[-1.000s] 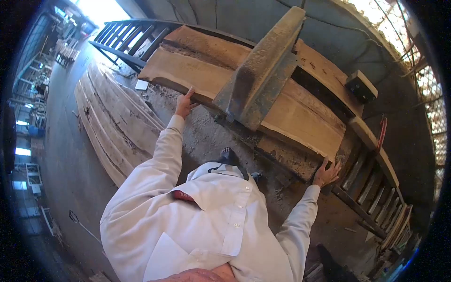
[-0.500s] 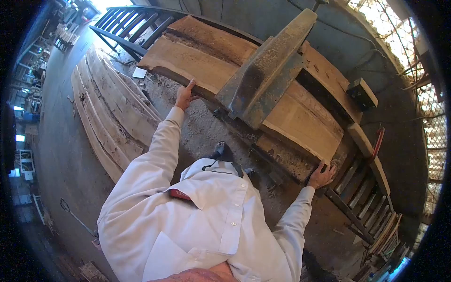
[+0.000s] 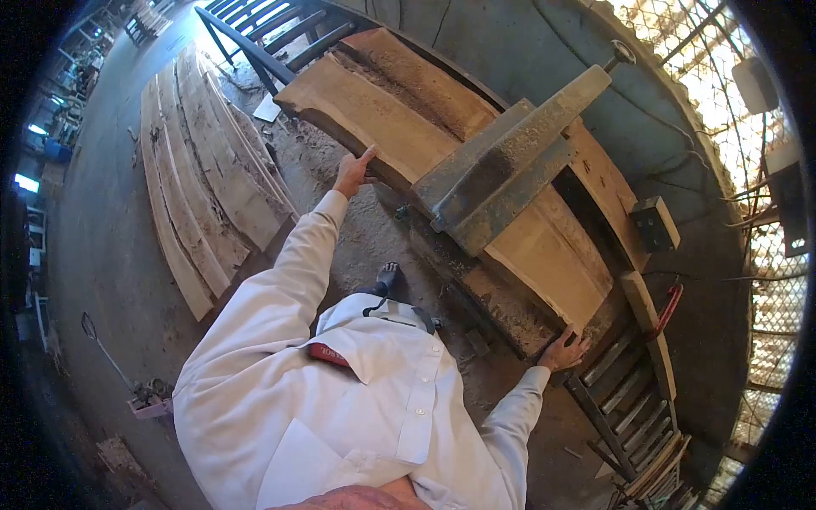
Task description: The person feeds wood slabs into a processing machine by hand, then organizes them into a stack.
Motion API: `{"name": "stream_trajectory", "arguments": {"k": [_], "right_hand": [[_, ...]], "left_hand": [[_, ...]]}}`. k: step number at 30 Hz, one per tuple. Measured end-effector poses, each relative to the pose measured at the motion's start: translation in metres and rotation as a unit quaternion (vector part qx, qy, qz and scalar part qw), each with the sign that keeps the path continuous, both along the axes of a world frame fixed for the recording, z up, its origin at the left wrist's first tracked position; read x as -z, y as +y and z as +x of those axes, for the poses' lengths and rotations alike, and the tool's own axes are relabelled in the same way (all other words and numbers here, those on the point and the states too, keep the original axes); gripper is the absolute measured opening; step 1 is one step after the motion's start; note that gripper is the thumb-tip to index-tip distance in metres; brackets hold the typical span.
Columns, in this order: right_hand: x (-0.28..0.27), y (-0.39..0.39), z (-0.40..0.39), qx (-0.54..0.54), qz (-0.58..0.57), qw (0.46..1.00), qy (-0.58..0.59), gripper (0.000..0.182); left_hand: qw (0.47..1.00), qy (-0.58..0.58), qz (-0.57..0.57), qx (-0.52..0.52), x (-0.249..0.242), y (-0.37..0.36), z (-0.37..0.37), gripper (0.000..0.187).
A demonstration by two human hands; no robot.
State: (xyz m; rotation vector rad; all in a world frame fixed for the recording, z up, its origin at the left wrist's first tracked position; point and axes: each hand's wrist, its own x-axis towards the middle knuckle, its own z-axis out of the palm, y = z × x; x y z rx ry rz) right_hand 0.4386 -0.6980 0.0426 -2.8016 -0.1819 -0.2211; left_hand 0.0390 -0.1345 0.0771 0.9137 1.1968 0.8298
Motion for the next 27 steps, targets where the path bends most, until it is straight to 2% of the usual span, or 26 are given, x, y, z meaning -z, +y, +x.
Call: {"name": "stream_trajectory", "arguments": {"k": [4,9,10,12,13,14,15,16,17,19,20,21,23,24,26,27], "right_hand": [[0.001,-0.001,-0.001,0.004,0.007,1.0,0.007,0.079],[0.002,-0.001,0.002,-0.012,-0.011,0.999,-0.029,0.071],[-0.001,-0.002,-0.001,-0.044,-0.003,0.997,-0.064,0.063],[-0.014,0.001,0.0,-0.099,0.027,0.984,-0.144,0.048],[-0.024,0.004,-0.003,-0.122,0.045,0.973,-0.189,0.041],[-0.035,0.009,-0.007,-0.118,0.004,0.959,-0.259,0.034],[-0.044,0.01,-0.011,-0.105,0.045,0.976,-0.187,0.038],[-0.023,0.005,-0.007,-0.058,0.025,0.976,-0.206,0.042],[-0.013,-0.001,-0.004,-0.049,0.056,0.983,-0.17,0.046],[-0.005,-0.006,-0.003,0.0,0.047,0.996,-0.074,0.058],[-0.002,-0.01,-0.002,0.013,0.07,0.995,-0.064,0.061],[0.001,-0.01,-0.002,0.019,0.093,0.994,-0.052,0.065],[-0.003,-0.008,-0.004,0.025,0.121,0.992,-0.033,0.072],[-0.003,-0.005,-0.003,0.034,0.132,0.99,-0.042,0.071],[-0.002,-0.004,-0.003,0.054,0.153,0.985,-0.061,0.068],[0.0,-0.005,-0.001,0.069,0.146,0.983,-0.083,0.065]], "left_hand": [[1.0,0.005,0.005,-0.003,0.01,0.003,0.0,0.063],[1.0,0.002,0.013,0.001,-0.009,-0.006,0.001,0.062],[1.0,0.015,0.015,0.003,0.002,-0.001,0.002,0.063],[0.994,-0.068,0.009,0.079,0.054,0.023,-0.011,0.051],[0.98,-0.095,0.078,0.155,0.092,0.037,-0.026,0.048],[0.991,-0.065,0.048,0.106,0.064,0.025,-0.016,0.05],[0.998,-0.038,0.018,0.057,0.031,0.011,-0.005,0.055],[0.992,-0.01,0.062,0.112,0.032,0.011,-0.008,0.057],[0.98,0.016,0.111,0.163,0.035,0.011,-0.012,0.058],[0.942,0.088,0.218,0.238,0.034,0.005,-0.016,0.059],[0.915,0.135,0.275,0.263,0.03,0.0,-0.016,0.059],[0.866,0.202,0.35,0.295,0.025,-0.008,-0.019,0.058],[0.954,0.079,0.167,0.237,0.013,-0.013,-0.007,0.058],[0.979,0.018,0.08,0.185,0.009,-0.015,-0.003,0.059],[0.989,-0.027,-0.02,0.147,-0.004,-0.029,0.008,0.059],[0.989,-0.023,-0.024,0.143,-0.008,-0.035,0.013,0.059]]}}
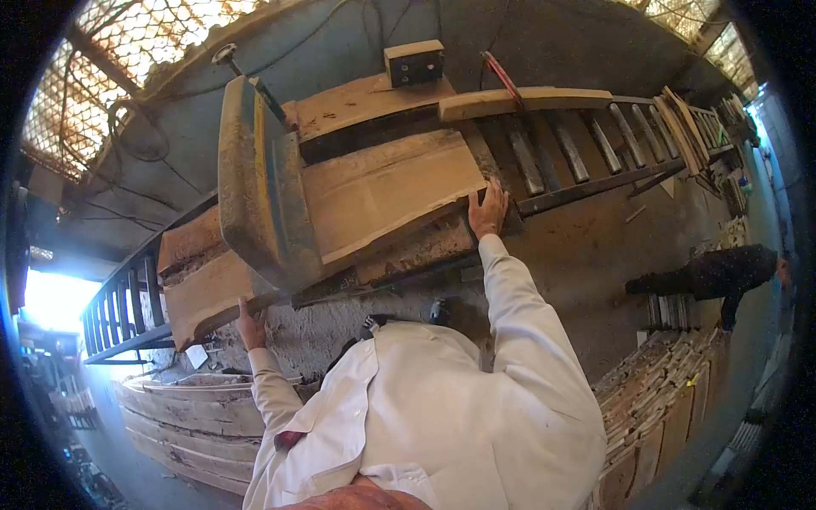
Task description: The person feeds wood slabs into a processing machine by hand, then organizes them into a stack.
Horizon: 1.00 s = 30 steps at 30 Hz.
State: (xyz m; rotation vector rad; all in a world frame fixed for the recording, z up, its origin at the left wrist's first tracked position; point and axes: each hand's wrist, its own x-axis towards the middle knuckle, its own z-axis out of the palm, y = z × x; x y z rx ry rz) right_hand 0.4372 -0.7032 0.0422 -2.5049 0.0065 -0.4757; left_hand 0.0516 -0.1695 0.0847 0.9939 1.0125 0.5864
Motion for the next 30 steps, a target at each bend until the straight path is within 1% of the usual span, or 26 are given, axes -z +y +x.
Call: {"name": "stream_trajectory", "arguments": {"k": [2,4,6,7,8,9,10,11,12,13,14,16,17,18,19,21,22,24,27,30], "right_hand": [[0.005,0.002,0.001,0.031,-0.016,0.999,-0.039,0.058],[0.001,0.0,-0.001,0.039,-0.041,0.996,-0.064,0.05],[-0.016,0.005,0.002,0.012,-0.055,0.994,-0.094,0.038],[-0.022,0.005,0.001,-0.021,-0.055,0.992,-0.111,0.031],[-0.001,0.005,0.008,0.013,-0.045,0.991,-0.123,0.024],[0.024,-0.008,0.022,-0.011,-0.137,0.983,-0.123,0.023],[-0.005,0.005,0.007,-0.009,-0.082,0.995,-0.048,0.026],[-0.003,0.002,0.013,-0.053,-0.048,0.995,-0.067,0.033],[0.0,0.002,0.014,-0.052,-0.045,0.996,-0.064,0.04],[0.003,0.003,0.014,-0.042,-0.044,0.996,-0.062,0.047],[0.004,0.006,0.01,-0.036,-0.051,0.996,-0.058,0.05],[0.003,0.005,0.009,-0.004,-0.066,0.996,-0.057,0.056],[0.008,0.002,0.011,-0.002,-0.068,0.997,-0.047,0.059],[0.018,-0.001,0.015,0.003,-0.071,0.997,-0.036,0.063],[0.027,-0.007,0.019,0.011,-0.075,0.997,-0.024,0.067],[0.025,-0.008,0.019,0.009,-0.072,0.997,0.003,0.072],[0.024,-0.009,0.02,0.009,-0.07,0.997,0.017,0.074],[0.023,-0.008,0.016,0.007,-0.067,0.998,0.006,0.076],[0.023,-0.008,0.015,0.0,-0.065,0.998,0.002,0.077],[0.025,-0.009,0.018,0.003,-0.069,0.998,0.004,0.078]], "left_hand": [[1.0,0.01,-0.007,-0.014,-0.006,-0.007,0.005,0.059],[0.99,0.014,0.123,0.06,0.016,0.001,0.0,0.059],[0.985,0.025,0.145,0.088,0.034,0.01,-0.01,0.057],[0.995,0.0,0.083,0.06,0.041,0.013,-0.012,0.052],[0.999,-0.025,0.022,0.026,0.047,0.015,-0.014,0.049],[0.996,-0.072,0.011,0.042,0.039,0.013,-0.016,0.045],[0.986,-0.06,0.127,0.087,0.087,0.027,-0.025,0.046],[0.996,-0.03,0.071,0.041,0.06,0.017,-0.016,0.047],[0.998,-0.017,-0.029,-0.047,0.041,0.015,-0.006,0.049],[0.998,-0.013,-0.028,-0.063,0.024,0.009,-0.001,0.05],[0.997,-0.01,-0.028,-0.071,0.016,0.006,0.002,0.052],[0.996,0.008,-0.022,-0.086,0.02,0.008,0.003,0.053],[0.996,0.017,-0.018,-0.09,0.022,0.007,0.003,0.054],[0.995,0.029,-0.022,-0.097,0.021,0.007,0.004,0.058],[0.995,0.017,-0.016,-0.096,0.02,0.007,0.003,0.059],[0.996,-0.005,-0.008,-0.089,0.014,0.002,0.004,0.059],[0.996,0.004,-0.009,-0.09,0.01,0.0,0.005,0.055],[0.995,0.021,-0.009,-0.095,0.006,-0.002,0.007,0.046],[0.996,0.017,-0.009,-0.091,0.018,0.003,0.004,0.045],[0.996,-0.005,-0.016,-0.087,0.02,0.005,0.002,0.058]]}}
